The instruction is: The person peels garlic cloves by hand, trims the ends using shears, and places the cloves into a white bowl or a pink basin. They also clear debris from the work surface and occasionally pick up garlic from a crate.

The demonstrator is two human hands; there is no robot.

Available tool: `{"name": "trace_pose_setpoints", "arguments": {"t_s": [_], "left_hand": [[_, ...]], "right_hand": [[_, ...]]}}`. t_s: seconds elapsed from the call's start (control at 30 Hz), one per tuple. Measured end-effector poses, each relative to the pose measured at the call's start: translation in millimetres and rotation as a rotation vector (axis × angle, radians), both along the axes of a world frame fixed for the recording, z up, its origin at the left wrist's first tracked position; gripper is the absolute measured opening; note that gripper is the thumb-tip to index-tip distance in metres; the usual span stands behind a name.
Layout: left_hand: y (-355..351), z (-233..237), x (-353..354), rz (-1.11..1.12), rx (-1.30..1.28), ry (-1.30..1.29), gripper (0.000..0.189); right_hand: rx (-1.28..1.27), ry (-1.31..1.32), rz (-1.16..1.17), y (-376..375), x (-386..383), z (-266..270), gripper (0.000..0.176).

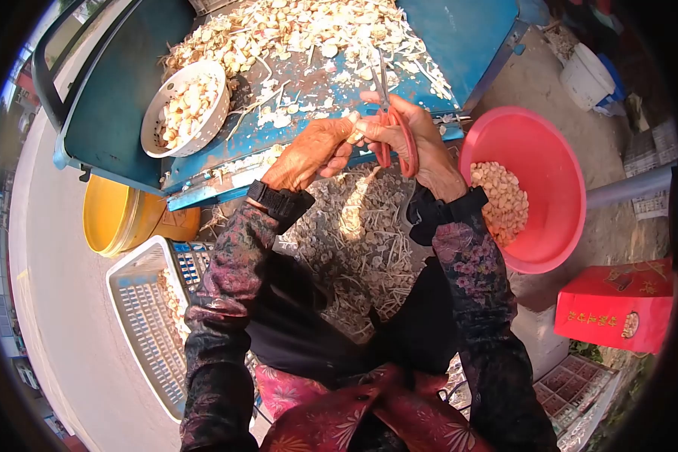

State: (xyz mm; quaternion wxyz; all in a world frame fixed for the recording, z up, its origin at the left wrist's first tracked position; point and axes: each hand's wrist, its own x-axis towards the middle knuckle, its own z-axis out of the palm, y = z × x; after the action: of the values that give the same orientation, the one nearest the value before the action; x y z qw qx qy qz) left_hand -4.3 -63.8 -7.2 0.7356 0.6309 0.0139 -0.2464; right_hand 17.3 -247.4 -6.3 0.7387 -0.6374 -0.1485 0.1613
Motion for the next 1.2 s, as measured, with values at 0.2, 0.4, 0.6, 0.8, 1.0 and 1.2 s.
{"name": "trace_pose_setpoints", "arguments": {"t_s": [0.2, 0.4, 0.6, 0.8, 1.0, 1.2], "left_hand": [[0.5, 2.7, 2.5, -0.063, -0.154, 0.097, 0.031], [-1.0, 2.8, 4.7, -0.057, 0.126, -0.031, 0.031], [-5.5, 0.5, 3.7, -0.008, 0.018, -0.042, 0.029], [-14.4, -10.8, 1.2, 0.086, -0.093, -0.081, 0.025], [-25.1, -8.7, -1.0, 0.177, -0.118, -0.051, 0.021], [-32.2, -2.3, -1.5, 0.183, -0.033, -0.223, 0.021]], "right_hand": [[0.009, -0.039, -0.04, 0.0, 2.9, -2.1, 0.05], [-0.058, -0.016, 0.036, -3.9, 1.5, 1.7, 0.05], [0.081, 0.065, 0.023, -2.5, -0.1, 2.4, 0.051], [0.097, 0.112, -0.099, 4.3, -4.0, 2.2, 0.053], [0.171, 0.065, -0.184, 7.9, -5.6, -7.0, 0.057], [0.392, 0.277, -0.22, 0.3, 4.5, -12.9, 0.067]]}}
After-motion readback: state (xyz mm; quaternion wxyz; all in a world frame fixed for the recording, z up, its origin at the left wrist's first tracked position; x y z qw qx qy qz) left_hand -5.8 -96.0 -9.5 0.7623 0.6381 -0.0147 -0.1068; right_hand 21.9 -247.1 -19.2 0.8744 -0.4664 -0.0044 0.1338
